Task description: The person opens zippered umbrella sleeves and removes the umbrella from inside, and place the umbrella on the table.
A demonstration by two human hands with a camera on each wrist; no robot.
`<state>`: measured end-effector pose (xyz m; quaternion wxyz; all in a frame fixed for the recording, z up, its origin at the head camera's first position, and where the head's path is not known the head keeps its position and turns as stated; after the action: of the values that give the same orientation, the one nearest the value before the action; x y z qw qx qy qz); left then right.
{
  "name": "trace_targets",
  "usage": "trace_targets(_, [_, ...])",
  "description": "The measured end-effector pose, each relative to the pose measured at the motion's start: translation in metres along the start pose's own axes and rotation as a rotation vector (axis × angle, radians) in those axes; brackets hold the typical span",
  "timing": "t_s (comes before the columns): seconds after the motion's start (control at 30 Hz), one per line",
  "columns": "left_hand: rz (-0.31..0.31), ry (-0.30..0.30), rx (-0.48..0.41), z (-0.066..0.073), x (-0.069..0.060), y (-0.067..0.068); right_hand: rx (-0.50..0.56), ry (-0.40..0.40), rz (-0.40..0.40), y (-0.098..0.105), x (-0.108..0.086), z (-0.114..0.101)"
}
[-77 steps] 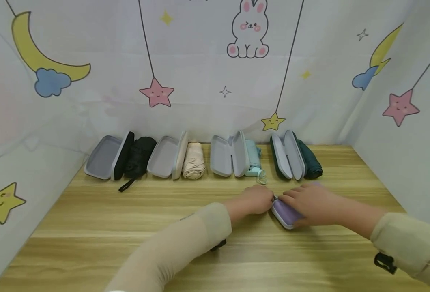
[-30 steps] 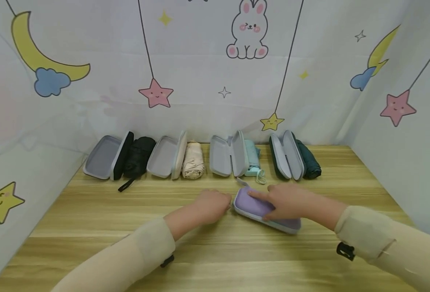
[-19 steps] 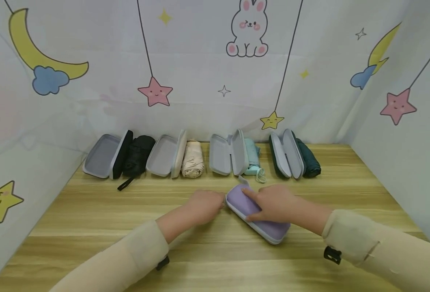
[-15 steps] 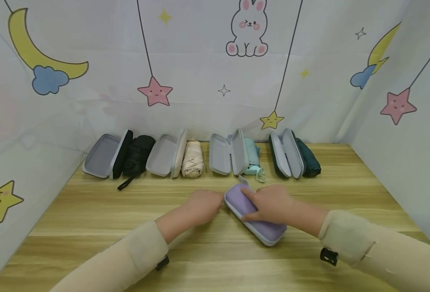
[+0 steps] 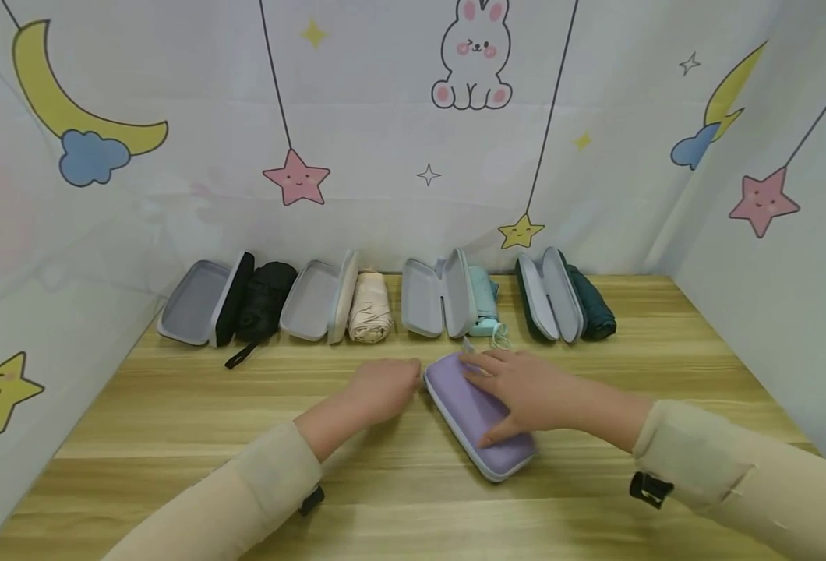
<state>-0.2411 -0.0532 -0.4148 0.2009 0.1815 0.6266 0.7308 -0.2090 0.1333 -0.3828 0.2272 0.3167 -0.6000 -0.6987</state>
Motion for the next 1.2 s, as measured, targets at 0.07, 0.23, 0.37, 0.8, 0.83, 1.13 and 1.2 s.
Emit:
trace_targets(0.07, [0.009,0.007,0.013,-0.002,0.001,0.0,-0.014,0.056,-0.035,0.0,-0.004,0.0])
trace_targets(0.23, [-0.017,0.011,-0.001,-0.004,0.0,-0.001,-0.036,0.102,-0.081,-0.001,-0.009,-0.002])
trace_targets(0.37, [-0.017,-0.033,-0.024,-0.003,-0.004,-0.003,-0.026,0.091,-0.072,-0.002,-0.007,-0.005])
trace_targets(0.8, [-0.064,-0.104,-0.066,0.01,-0.029,-0.003,0.022,0.002,-0.044,-0.003,0.006,-0.022])
trace_targets(0.83, [-0.074,-0.108,-0.068,0.011,-0.032,-0.003,0.018,-0.004,-0.038,-0.004,0.007,-0.023])
trace_targets(1.13, [-0.087,-0.175,0.01,0.014,-0.052,0.002,-0.054,-0.042,0.017,-0.005,0.016,-0.031])
trace_targets(1.2, [-0.107,-0.2,0.004,0.014,-0.056,0.002,-0.07,-0.052,0.024,-0.006,0.019,-0.032])
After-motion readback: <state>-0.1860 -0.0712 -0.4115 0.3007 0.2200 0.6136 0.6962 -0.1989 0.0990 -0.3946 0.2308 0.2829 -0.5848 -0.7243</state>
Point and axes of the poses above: each hand's wrist, its own x-axis towards the middle knuckle, its own y-axis out of the back of the hand, z = x × y, the point moved 4 cm from there along x, towards the middle knuckle, and after that the axes turned 3 degrees about z, right-handed, at the moved point
